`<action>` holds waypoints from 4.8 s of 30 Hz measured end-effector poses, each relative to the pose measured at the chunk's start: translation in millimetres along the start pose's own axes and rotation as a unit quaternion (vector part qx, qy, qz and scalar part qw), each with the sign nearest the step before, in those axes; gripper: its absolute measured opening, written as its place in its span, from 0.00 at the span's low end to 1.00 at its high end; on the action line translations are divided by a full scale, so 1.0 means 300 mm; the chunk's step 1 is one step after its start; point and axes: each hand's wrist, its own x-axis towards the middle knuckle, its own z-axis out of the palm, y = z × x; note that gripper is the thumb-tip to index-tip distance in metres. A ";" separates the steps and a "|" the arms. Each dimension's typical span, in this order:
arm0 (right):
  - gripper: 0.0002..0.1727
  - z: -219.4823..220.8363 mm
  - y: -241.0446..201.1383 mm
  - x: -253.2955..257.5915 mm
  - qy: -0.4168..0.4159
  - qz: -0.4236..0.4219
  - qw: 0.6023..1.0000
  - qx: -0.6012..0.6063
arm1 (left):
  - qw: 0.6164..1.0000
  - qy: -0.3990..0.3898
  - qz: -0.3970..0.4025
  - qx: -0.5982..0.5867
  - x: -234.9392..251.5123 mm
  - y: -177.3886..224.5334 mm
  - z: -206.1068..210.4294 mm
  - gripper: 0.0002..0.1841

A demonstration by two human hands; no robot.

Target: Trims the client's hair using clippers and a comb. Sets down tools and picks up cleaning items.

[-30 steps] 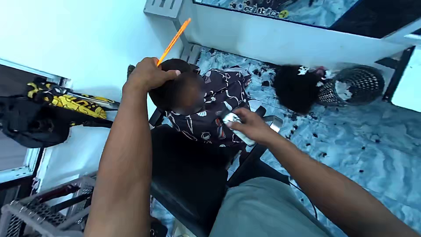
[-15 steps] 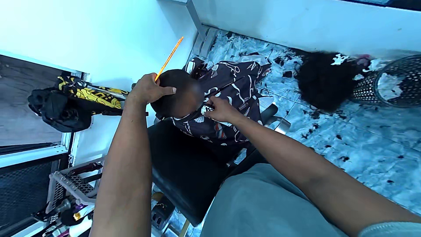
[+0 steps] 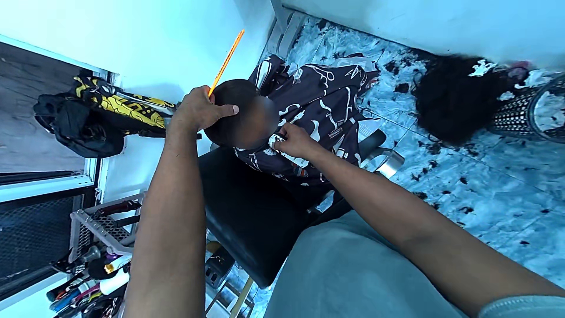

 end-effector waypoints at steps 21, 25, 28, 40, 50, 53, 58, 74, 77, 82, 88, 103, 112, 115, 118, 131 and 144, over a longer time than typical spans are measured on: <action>0.25 0.010 -0.067 0.006 -0.018 0.010 0.986 0.167 | 1.000 0.006 0.003 -0.011 0.001 -0.020 0.004 0.33; 0.24 -0.003 -0.095 0.002 -0.023 0.008 0.986 0.164 | 1.000 0.009 0.007 -0.017 0.000 -0.020 0.006 0.33; 0.23 -0.010 -0.109 0.006 -0.023 -0.005 0.984 0.178 | 1.000 0.007 0.008 -0.012 0.001 -0.019 0.005 0.33; 0.23 -0.018 -0.129 0.015 -0.004 -0.026 0.994 0.103 | 1.000 0.007 0.012 -0.004 0.004 -0.028 0.004 0.34; 0.25 -0.028 -0.147 0.011 -0.020 -0.037 0.991 0.130 | 1.000 0.006 0.012 -0.007 0.002 -0.031 0.005 0.33; 0.24 -0.034 -0.159 0.007 -0.022 -0.037 0.995 0.094 | 1.000 0.008 0.011 -0.011 0.001 -0.036 0.005 0.33; 0.23 -0.040 -0.158 0.016 -0.035 -0.039 0.989 0.137 | 1.000 0.007 0.009 -0.008 0.001 -0.033 0.005 0.33; 0.21 -0.071 -0.177 0.026 -0.061 -0.045 0.989 0.128 | 1.000 0.006 0.010 0.005 -0.007 -0.032 0.006 0.33; 0.20 -0.076 -0.177 0.025 -0.066 -0.043 0.989 0.121 | 1.000 0.005 0.010 0.004 -0.005 -0.033 0.005 0.33; 0.22 -0.093 -0.164 0.026 -0.076 -0.058 0.995 0.028 | 0.998 0.049 -0.009 0.036 -0.037 0.016 0.032 0.45; 0.19 -0.110 -0.179 0.035 -0.050 -0.048 0.995 -0.072 | 0.988 0.121 -0.065 0.076 -0.044 0.072 0.089 0.54; 0.19 -0.128 -0.202 0.067 -0.047 -0.054 0.996 -0.058 | 0.989 0.120 -0.075 0.050 -0.043 0.046 0.084 0.52; 0.18 -0.132 -0.201 0.080 -0.051 -0.067 0.996 0.005 | 0.991 0.106 -0.075 0.041 -0.043 0.038 0.080 0.51; 0.19 -0.133 -0.210 0.079 -0.050 -0.065 0.996 -0.026 | 0.991 0.106 -0.074 0.036 -0.044 0.039 0.079 0.51; 0.18 -0.132 -0.205 0.085 -0.054 -0.072 0.996 0.010 | 0.991 0.105 -0.073 0.040 -0.041 0.038 0.082 0.51; 0.19 -0.139 -0.206 0.093 -0.061 -0.082 0.995 -0.013 | 0.992 0.101 -0.071 0.038 -0.045 0.033 0.084 0.50; 0.19 -0.105 -0.206 0.069 -0.053 -0.090 0.993 -0.059 | 0.993 0.092 -0.071 0.033 -0.048 0.039 0.086 0.50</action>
